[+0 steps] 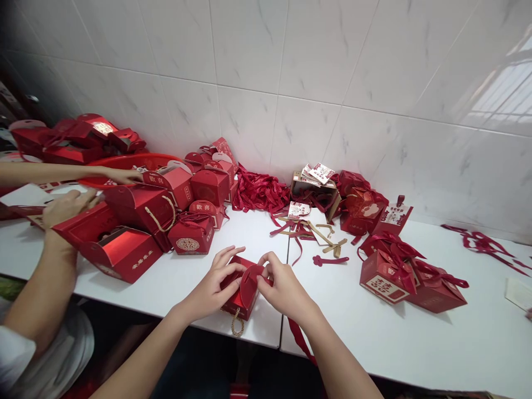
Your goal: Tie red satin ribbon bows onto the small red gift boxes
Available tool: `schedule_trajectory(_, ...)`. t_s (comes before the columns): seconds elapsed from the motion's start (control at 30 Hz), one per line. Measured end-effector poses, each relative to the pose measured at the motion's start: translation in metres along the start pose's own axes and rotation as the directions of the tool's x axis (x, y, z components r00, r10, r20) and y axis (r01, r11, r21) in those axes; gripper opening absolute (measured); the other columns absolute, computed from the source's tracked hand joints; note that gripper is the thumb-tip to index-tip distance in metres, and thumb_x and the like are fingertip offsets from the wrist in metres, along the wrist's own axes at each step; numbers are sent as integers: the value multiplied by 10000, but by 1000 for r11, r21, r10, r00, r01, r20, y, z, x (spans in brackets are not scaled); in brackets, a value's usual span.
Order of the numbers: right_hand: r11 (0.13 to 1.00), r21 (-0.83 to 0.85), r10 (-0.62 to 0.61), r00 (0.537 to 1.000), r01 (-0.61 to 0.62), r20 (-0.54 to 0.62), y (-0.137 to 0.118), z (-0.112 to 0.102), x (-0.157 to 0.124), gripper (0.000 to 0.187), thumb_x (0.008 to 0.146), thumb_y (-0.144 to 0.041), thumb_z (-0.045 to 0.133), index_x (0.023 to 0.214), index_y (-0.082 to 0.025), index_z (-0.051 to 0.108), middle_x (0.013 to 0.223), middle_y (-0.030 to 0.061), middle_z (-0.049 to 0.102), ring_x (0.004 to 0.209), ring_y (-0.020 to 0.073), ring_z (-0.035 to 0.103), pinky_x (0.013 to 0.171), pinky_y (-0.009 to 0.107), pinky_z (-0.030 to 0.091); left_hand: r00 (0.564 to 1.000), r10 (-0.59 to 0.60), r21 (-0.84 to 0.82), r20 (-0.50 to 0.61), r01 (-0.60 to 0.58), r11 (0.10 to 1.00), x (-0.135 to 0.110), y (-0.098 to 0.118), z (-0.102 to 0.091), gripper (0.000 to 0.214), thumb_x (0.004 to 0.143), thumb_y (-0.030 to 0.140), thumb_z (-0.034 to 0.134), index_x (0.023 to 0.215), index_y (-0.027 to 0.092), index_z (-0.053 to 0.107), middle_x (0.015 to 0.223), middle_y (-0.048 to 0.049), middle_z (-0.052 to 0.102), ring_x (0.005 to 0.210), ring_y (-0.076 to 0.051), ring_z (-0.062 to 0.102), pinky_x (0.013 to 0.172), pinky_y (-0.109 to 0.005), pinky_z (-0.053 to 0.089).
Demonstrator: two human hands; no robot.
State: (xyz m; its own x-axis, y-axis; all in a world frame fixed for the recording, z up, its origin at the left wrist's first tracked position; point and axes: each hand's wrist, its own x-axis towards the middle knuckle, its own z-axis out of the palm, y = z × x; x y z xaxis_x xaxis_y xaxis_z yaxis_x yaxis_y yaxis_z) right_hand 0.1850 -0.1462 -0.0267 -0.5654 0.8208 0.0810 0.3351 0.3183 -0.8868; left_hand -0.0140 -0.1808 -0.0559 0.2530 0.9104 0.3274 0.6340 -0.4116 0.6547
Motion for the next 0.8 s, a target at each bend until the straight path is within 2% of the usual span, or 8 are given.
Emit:
schedule_trajectory(0.27,999,-25,-23,1000,23,18,-2,13,6,151,833,-191,476,970,-231,426,603,-77,473,539,112,450,528,234,348,999,15,-7,-37,-15,1000,1,0,3,115,851,170,469,830,210,575,1382,-66,434,1337,-290,259,1065,-527,324)
schedule_trajectory(0.4,992,-114,-51,998,46,-43,-2,13,6,286,839,-204,500,1120,-227,458,769,-15,549,661,139,525,602,272,428,995,24,-20,-96,-26,999,1,3,0,146,897,188,412,855,207,550,1339,-85,452,1300,-250,333,1062,-461,333)
schedule_trajectory(0.53,987,-139,-83,995,74,-57,1,13,8,373,842,-239,539,1212,-240,501,935,44,549,804,167,560,702,315,477,988,18,-61,-155,-28,998,2,7,-2,153,920,195,379,860,202,519,1302,-102,458,1245,-227,415,1033,-402,365)
schedule_trajectory(0.6,984,-153,-109,992,97,-71,1,15,12,307,849,-266,544,1153,-249,578,1000,65,533,907,191,559,774,344,479,978,8,-84,-210,-26,996,3,9,-3,149,927,200,366,871,200,504,1268,-111,477,1242,-224,423,1029,-398,368)
schedule_trajectory(0.67,982,-130,-150,983,136,-103,-1,17,16,187,850,-275,550,999,-235,654,1009,70,544,980,207,550,859,371,456,965,-7,-98,-264,-20,995,3,10,-4,149,933,212,362,881,199,501,1246,-113,490,1237,-226,426,1026,-405,367)
schedule_trajectory(0.73,984,-48,-178,971,173,-157,-6,17,18,123,848,-278,558,873,-218,663,976,65,587,976,207,562,888,377,441,957,-20,-93,-288,-7,996,2,9,-6,141,929,230,384,889,201,516,1245,-107,496,1221,-232,438,1026,-420,362)
schedule_trajectory(0.8,980,68,-169,957,190,-234,-14,10,12,111,857,-284,556,847,-221,647,912,52,633,908,197,589,850,369,451,958,-31,-75,-286,10,997,-3,5,-9,91,903,248,451,917,209,532,1248,-100,503,1198,-240,456,1027,-435,359)
